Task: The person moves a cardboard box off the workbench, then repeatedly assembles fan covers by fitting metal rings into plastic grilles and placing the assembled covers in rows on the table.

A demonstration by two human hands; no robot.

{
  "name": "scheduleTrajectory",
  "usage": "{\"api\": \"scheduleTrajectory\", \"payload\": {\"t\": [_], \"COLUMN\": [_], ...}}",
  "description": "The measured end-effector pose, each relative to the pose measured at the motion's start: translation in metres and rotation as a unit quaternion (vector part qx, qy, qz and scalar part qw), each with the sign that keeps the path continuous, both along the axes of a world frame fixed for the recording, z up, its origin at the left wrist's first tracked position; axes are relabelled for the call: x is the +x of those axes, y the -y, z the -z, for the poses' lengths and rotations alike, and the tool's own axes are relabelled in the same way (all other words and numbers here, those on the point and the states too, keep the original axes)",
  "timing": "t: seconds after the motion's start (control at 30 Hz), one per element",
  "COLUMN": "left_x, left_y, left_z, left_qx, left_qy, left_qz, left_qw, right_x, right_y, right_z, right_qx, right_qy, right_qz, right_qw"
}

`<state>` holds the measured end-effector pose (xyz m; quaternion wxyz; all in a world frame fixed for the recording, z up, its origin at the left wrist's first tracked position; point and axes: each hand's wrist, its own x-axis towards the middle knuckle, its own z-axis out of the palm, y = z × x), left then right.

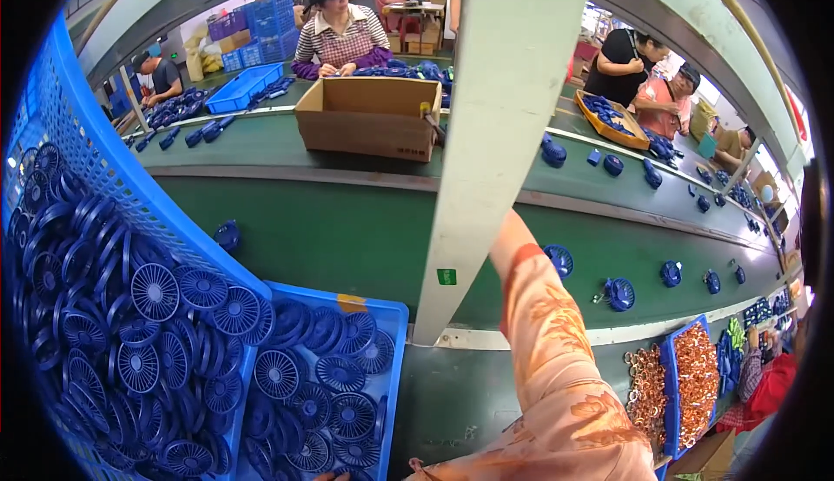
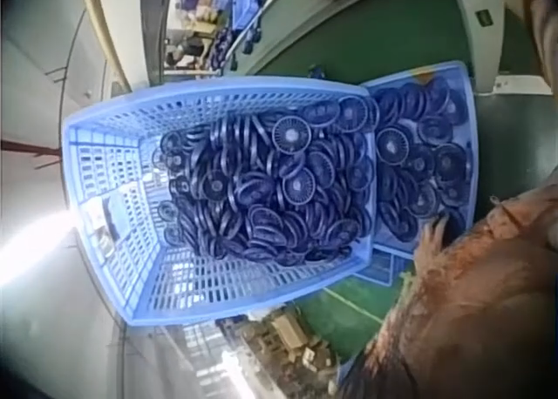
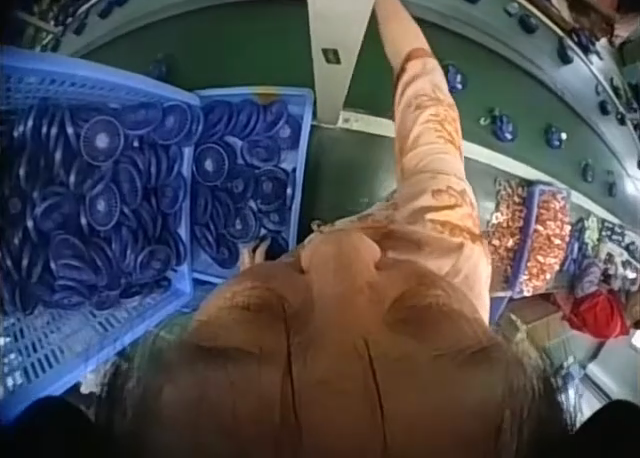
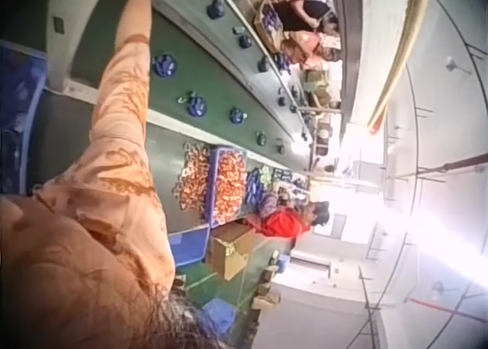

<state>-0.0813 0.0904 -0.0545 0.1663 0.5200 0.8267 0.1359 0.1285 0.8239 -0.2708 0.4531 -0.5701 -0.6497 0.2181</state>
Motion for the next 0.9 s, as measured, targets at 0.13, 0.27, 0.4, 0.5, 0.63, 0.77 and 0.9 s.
{"api": "scheduleTrajectory", "payload": {"t": [0.13, 0.27, 0.4, 0.5, 0.63, 0.77, 0.9], "left_x": [-0.003, -0.003, 0.005, 0.011, 0.019, 0.014, 0.011], "left_y": [0.010, 0.011, 0.001, 0.004, 0.007, 0.023, 0.022], "left_z": [-0.012, -0.019, -0.043, -0.040, -0.031, -0.017, -0.007], "left_qx": [0.008, 0.000, -0.041, 0.005, 0.020, 0.065, 0.067], "left_qy": [0.050, 0.067, 0.080, 0.040, 0.009, -0.009, -0.014], "left_qz": [0.035, 0.084, 0.096, 0.107, 0.110, 0.110, 0.145], "left_qw": [0.998, 0.994, 0.991, 0.993, 0.994, 0.992, 0.987], "right_x": [0.031, 0.118, 0.193, 0.217, 0.264, 0.273, 0.299], "right_y": [0.091, 0.321, 0.485, 0.572, 0.662, 0.726, 0.748], "right_z": [-0.159, -0.280, -0.303, -0.308, -0.286, -0.276, -0.261], "right_qx": [0.142, -0.079, -0.089, -0.126, -0.196, -0.184, -0.163], "right_qy": [0.264, 0.258, 0.158, 0.107, -0.052, -0.084, 0.015], "right_qz": [-0.149, -0.020, 0.011, 0.052, 0.119, 0.118, 0.105], "right_qw": [0.942, 0.963, 0.983, 0.985, 0.972, 0.972, 0.981]}}
